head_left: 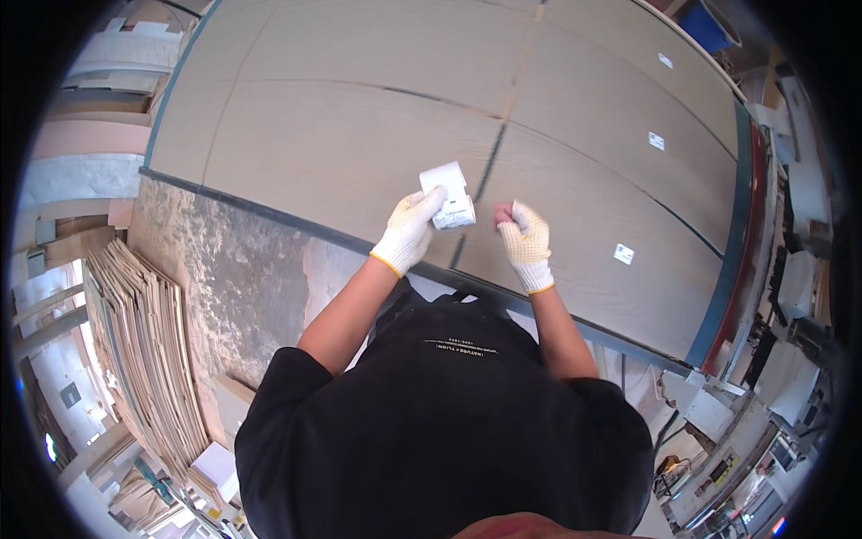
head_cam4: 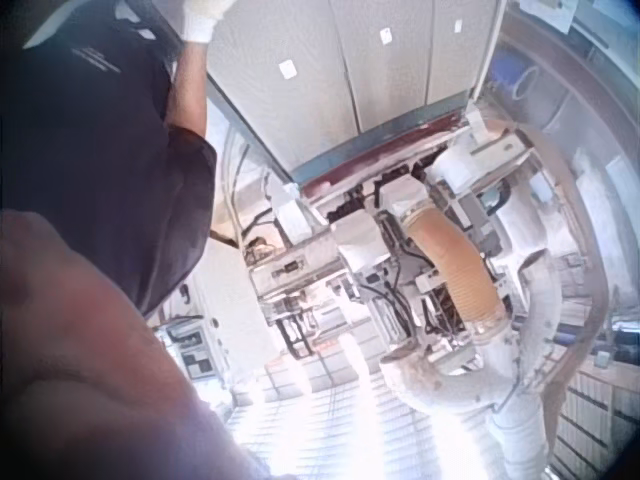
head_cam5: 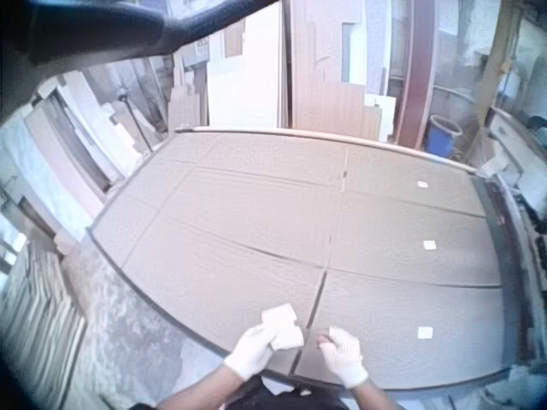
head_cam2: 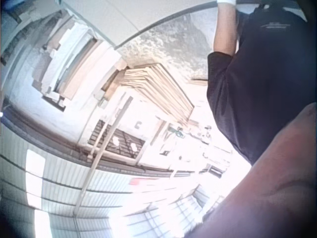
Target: The person applies small white labels to several flat panels on a workbench, then moves to a computer station to operate the mouse. Afterward, they repeatedly pick up labeled panels and stack them on the floor in a pile.
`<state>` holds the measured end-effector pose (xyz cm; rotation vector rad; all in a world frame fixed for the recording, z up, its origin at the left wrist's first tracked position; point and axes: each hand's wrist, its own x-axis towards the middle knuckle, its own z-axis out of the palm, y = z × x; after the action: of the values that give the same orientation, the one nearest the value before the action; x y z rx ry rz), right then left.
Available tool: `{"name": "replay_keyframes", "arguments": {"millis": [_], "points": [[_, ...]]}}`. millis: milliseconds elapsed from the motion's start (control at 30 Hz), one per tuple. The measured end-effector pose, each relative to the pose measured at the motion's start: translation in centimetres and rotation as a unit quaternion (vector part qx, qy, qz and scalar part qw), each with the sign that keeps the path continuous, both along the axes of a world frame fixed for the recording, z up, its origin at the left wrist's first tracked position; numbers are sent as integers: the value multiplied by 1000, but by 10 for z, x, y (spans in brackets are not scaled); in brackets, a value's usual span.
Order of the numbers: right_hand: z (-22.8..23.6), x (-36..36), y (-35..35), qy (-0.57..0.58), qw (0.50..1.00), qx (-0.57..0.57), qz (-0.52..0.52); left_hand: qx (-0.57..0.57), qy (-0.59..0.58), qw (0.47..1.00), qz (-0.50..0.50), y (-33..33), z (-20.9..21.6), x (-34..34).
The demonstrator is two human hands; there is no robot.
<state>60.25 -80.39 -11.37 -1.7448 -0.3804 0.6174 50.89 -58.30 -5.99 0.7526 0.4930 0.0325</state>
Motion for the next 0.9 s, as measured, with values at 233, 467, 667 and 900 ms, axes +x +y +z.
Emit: {"name": "replay_keyframes", "arguments": {"millis": [233, 467, 667, 900], "points": [[99, -42, 202, -287, 941, -150, 95, -43, 15, 998, 34, 123, -8, -39], [82, -68, 293, -498, 836, -206, 108, -106, 145, 983, 45, 225, -30, -47], [57, -16, 340, -398, 913, -33, 81, -249, 30, 967, 40, 314, -45, -46], [-8, 160, 438, -49, 972, -195, -120, 52, 38, 997, -36, 455, -84, -1]]}}
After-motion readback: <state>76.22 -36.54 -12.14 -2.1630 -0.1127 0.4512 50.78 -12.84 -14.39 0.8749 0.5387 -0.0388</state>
